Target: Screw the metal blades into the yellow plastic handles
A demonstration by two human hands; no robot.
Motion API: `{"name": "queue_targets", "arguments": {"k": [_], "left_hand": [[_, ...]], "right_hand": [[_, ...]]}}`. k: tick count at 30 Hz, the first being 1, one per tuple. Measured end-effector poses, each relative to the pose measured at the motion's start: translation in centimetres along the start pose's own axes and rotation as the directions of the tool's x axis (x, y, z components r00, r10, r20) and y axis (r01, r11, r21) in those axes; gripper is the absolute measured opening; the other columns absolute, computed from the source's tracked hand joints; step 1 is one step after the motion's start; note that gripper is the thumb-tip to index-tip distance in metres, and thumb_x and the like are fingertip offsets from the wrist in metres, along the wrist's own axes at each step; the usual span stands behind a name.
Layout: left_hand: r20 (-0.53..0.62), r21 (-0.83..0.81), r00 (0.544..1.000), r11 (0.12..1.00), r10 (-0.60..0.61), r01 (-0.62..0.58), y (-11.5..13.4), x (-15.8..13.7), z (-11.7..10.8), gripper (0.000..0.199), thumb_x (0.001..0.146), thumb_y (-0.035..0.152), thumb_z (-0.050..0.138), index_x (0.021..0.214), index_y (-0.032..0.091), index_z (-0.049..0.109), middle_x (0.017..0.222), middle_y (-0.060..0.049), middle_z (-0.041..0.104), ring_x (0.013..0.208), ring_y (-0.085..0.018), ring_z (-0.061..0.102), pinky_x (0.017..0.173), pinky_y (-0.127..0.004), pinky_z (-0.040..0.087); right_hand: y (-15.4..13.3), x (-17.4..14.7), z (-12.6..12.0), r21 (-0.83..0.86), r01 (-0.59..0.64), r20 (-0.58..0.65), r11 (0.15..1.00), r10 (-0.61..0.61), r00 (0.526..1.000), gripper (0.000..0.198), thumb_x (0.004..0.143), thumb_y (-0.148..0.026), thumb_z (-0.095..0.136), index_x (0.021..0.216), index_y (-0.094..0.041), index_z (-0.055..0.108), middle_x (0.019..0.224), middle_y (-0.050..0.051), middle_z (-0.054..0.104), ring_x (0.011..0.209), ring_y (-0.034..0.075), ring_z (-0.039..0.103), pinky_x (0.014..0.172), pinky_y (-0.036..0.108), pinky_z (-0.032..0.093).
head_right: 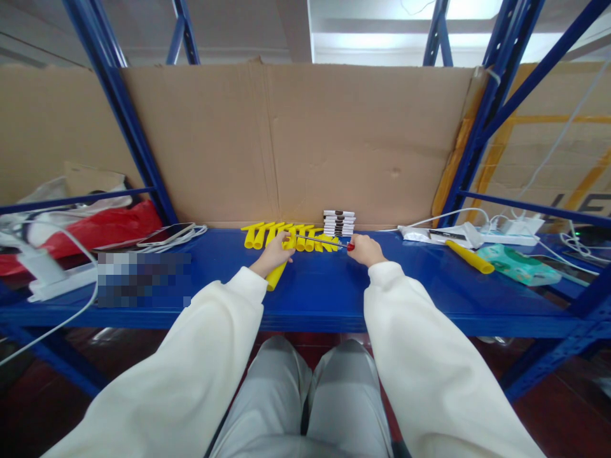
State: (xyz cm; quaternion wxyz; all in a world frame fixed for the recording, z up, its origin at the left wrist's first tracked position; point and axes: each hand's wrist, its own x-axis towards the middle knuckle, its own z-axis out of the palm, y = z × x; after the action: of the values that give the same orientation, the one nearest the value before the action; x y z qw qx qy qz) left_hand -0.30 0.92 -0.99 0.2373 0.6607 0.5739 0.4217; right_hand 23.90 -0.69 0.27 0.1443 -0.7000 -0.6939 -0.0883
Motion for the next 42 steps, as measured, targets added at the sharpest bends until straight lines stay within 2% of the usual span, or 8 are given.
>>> {"name": "queue_targets", "arguments": {"k": [8, 16, 21, 26, 29, 35, 38, 42], "left_hand": [[0.007, 0.013, 1.0, 1.0, -0.006, 0.006, -0.3, 0.3, 0.2, 0.052, 0.081, 0.003, 0.063, 0.132, 0.016, 0.058, 0.134, -0.015, 0.061, 0.05, -0.007, 0.064, 0.049, -0.018, 0.048], [-0.013, 0.008, 1.0, 1.0, -0.007, 0.007, -0.3, 0.2, 0.2, 0.054, 0.081, 0.003, 0.066, 0.133, 0.016, 0.059, 0.136, -0.015, 0.06, 0.052, -0.007, 0.064, 0.05, -0.018, 0.049], [-0.051, -0.048, 0.999, 0.999, 0.011, -0.013, -0.4, 0.4, 0.1, 0.054, 0.08, 0.004, 0.066, 0.132, 0.016, 0.058, 0.135, -0.014, 0.061, 0.054, -0.006, 0.064, 0.053, -0.018, 0.05], [-0.11, -0.079, 0.985, 0.986, 0.136, -0.145, -0.6, 0.8, 0.0, 0.05, 0.079, 0.005, 0.064, 0.127, 0.018, 0.06, 0.132, -0.01, 0.064, 0.081, -0.013, 0.071, 0.073, -0.024, 0.057], [-0.12, -0.116, 0.962, 0.959, 0.245, -0.258, -0.6, 0.8, 0.2, 0.051, 0.077, 0.006, 0.066, 0.126, 0.019, 0.061, 0.13, -0.009, 0.065, 0.096, -0.017, 0.07, 0.083, -0.027, 0.057], [0.006, -0.142, 0.918, 0.909, 0.396, -0.391, 0.0, 0.1, 0.9, 0.049, 0.078, 0.007, 0.066, 0.126, 0.018, 0.064, 0.13, -0.01, 0.065, 0.1, -0.019, 0.069, 0.093, -0.036, 0.056], [0.041, -0.108, 0.887, 0.884, 0.46, -0.454, 0.4, -0.2, 1.2, 0.05, 0.077, 0.007, 0.066, 0.126, 0.019, 0.065, 0.132, -0.01, 0.066, 0.116, -0.022, 0.064, 0.102, -0.04, 0.051], [0.122, -0.094, 0.855, 0.863, 0.505, -0.496, 0.7, -0.5, 1.6, 0.051, 0.077, 0.007, 0.065, 0.126, 0.02, 0.067, 0.133, -0.009, 0.066, 0.125, -0.024, 0.06, 0.108, -0.041, 0.047]], "right_hand": [[-0.2, 0.0, -0.2, 0.007, -0.02, -0.018, 1.0, 0.02, 1.0, 0.025, 0.081, -0.019, 0.052, 0.101, -0.02, 0.066, 0.097, 0.011, 0.075, 0.098, 0.029, 0.067, 0.085, 0.039, 0.04], [0.3, 0.0, -0.3, 0.034, -0.04, -0.003, 0.999, 0.04, 0.999, 0.026, 0.081, -0.018, 0.051, 0.101, -0.02, 0.068, 0.103, 0.011, 0.075, 0.103, 0.029, 0.066, 0.09, 0.042, 0.038], [0.5, 0.2, -0.3, 0.051, 0.015, 0.026, 0.999, -0.017, 1.0, 0.023, 0.077, -0.019, 0.055, 0.094, -0.022, 0.07, 0.098, 0.008, 0.076, 0.097, 0.028, 0.066, 0.091, 0.044, 0.04], [0.5, 0.4, 0.3, 0.073, 0.128, 0.079, 0.989, -0.134, 0.988, 0.019, 0.071, -0.017, 0.062, 0.086, -0.023, 0.071, 0.093, 0.005, 0.075, 0.091, 0.025, 0.067, 0.086, 0.04, 0.045], [0.6, 0.5, 0.8, 0.178, 0.183, 0.12, 0.967, -0.206, 0.971, 0.018, 0.068, -0.015, 0.064, 0.083, -0.023, 0.071, 0.086, 0.002, 0.074, 0.084, 0.021, 0.067, 0.08, 0.034, 0.049], [0.5, 0.7, 1.5, 0.441, 0.217, 0.162, 0.871, -0.315, 0.935, 0.016, 0.068, -0.009, 0.062, 0.08, -0.017, 0.068, 0.08, 0.003, 0.072, 0.076, 0.018, 0.067, 0.074, 0.028, 0.053], [0.0, 0.8, 1.7, 0.489, 0.249, 0.068, 0.836, -0.321, 0.945, 0.018, 0.068, -0.007, 0.061, 0.083, -0.016, 0.066, 0.085, 0.005, 0.073, 0.079, 0.018, 0.067, 0.078, 0.03, 0.053], [-1.2, 0.7, 1.9, 0.538, 0.366, -0.181, 0.759, -0.32, 0.93, 0.014, 0.075, -0.015, 0.06, 0.088, -0.018, 0.064, 0.092, 0.006, 0.073, 0.082, 0.018, 0.066, 0.081, 0.032, 0.053]]}}
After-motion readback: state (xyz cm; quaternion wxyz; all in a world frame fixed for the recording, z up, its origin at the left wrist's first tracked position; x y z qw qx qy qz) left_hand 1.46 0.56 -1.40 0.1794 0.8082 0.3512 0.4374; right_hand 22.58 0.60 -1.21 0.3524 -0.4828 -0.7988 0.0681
